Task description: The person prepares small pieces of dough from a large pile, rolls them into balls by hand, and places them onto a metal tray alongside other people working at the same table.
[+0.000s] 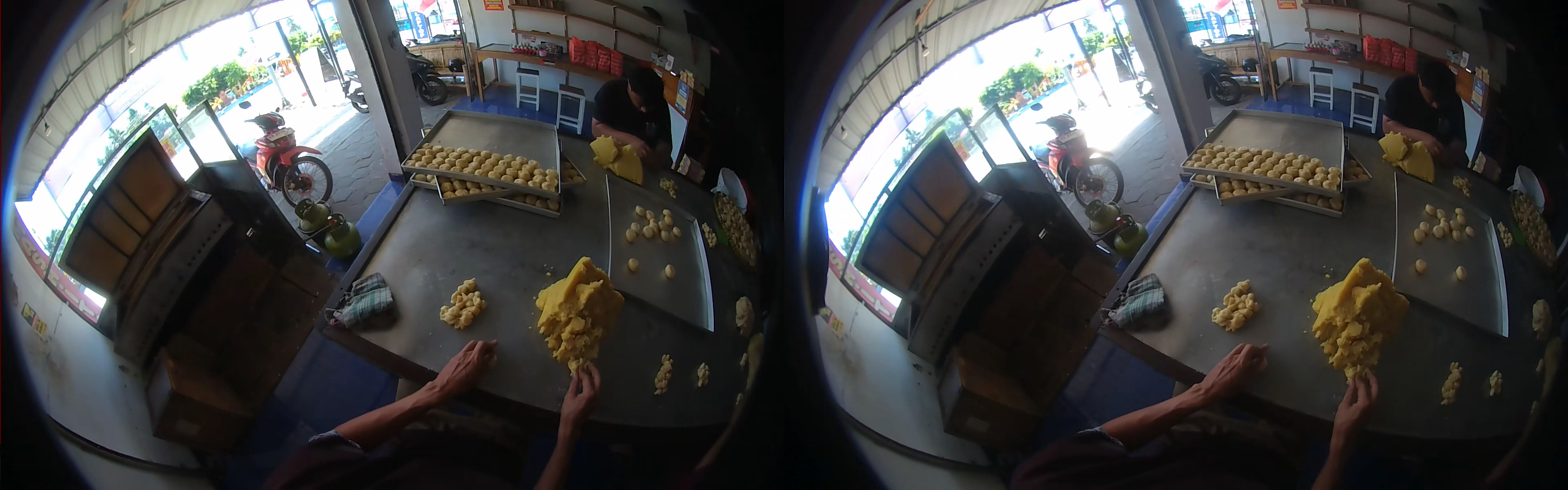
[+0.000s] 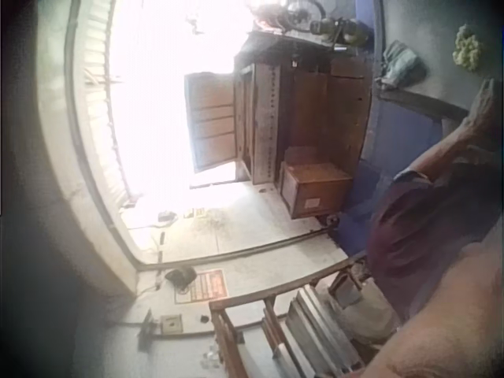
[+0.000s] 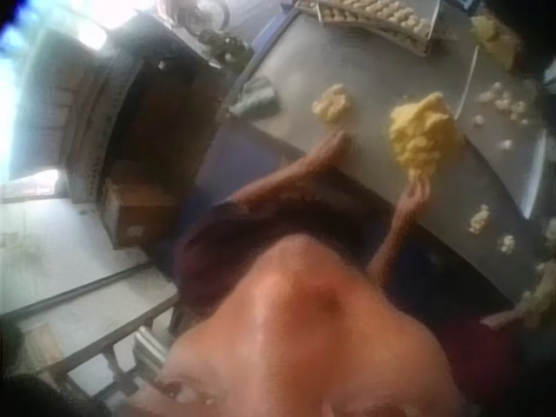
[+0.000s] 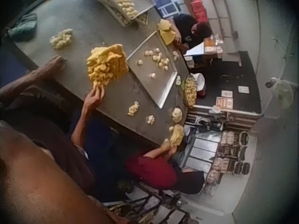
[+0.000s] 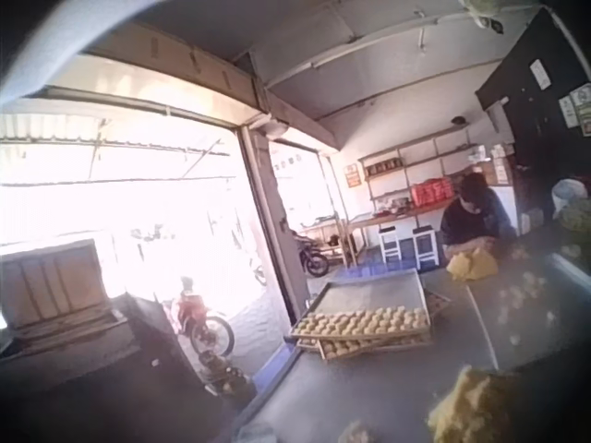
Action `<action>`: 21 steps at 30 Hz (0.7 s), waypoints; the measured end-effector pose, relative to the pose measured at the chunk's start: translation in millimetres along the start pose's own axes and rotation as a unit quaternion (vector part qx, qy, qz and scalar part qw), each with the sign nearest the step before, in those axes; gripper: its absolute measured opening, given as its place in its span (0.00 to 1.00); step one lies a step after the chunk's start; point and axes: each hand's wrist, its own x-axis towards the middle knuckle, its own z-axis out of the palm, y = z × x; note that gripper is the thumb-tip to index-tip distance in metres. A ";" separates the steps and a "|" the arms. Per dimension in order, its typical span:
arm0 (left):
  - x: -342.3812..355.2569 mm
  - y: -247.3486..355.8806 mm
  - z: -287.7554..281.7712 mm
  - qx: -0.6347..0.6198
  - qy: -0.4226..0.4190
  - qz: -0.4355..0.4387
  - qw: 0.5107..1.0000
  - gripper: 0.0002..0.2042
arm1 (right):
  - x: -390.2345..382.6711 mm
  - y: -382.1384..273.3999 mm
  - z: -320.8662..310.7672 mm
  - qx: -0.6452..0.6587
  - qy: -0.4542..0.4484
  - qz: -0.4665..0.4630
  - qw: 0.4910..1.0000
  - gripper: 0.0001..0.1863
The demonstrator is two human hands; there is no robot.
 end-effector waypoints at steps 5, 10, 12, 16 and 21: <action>61.3 25.3 -19.5 0.081 -0.144 -0.186 0.968 0.10 | 1.0 -3.2 -0.8 -0.017 0.030 -0.017 0.999 0.11; 70.3 -7.5 23.5 0.219 -0.042 -0.043 0.974 0.11 | 1.7 -4.6 -2.6 -0.024 0.022 -0.028 0.999 0.11; 72.4 -9.3 22.9 0.198 -0.036 -0.056 0.978 0.11 | 1.7 -1.7 -2.5 -0.023 0.020 -0.022 0.999 0.11; 35.8 -9.1 -3.7 0.162 -0.117 -0.004 0.980 0.12 | -1.3 4.0 -1.0 0.015 0.010 0.008 1.000 0.15; 49.0 40.9 -42.8 0.187 -0.449 -0.158 0.859 0.18 | 0.0 -6.7 -0.8 -0.022 -0.002 0.019 1.000 0.25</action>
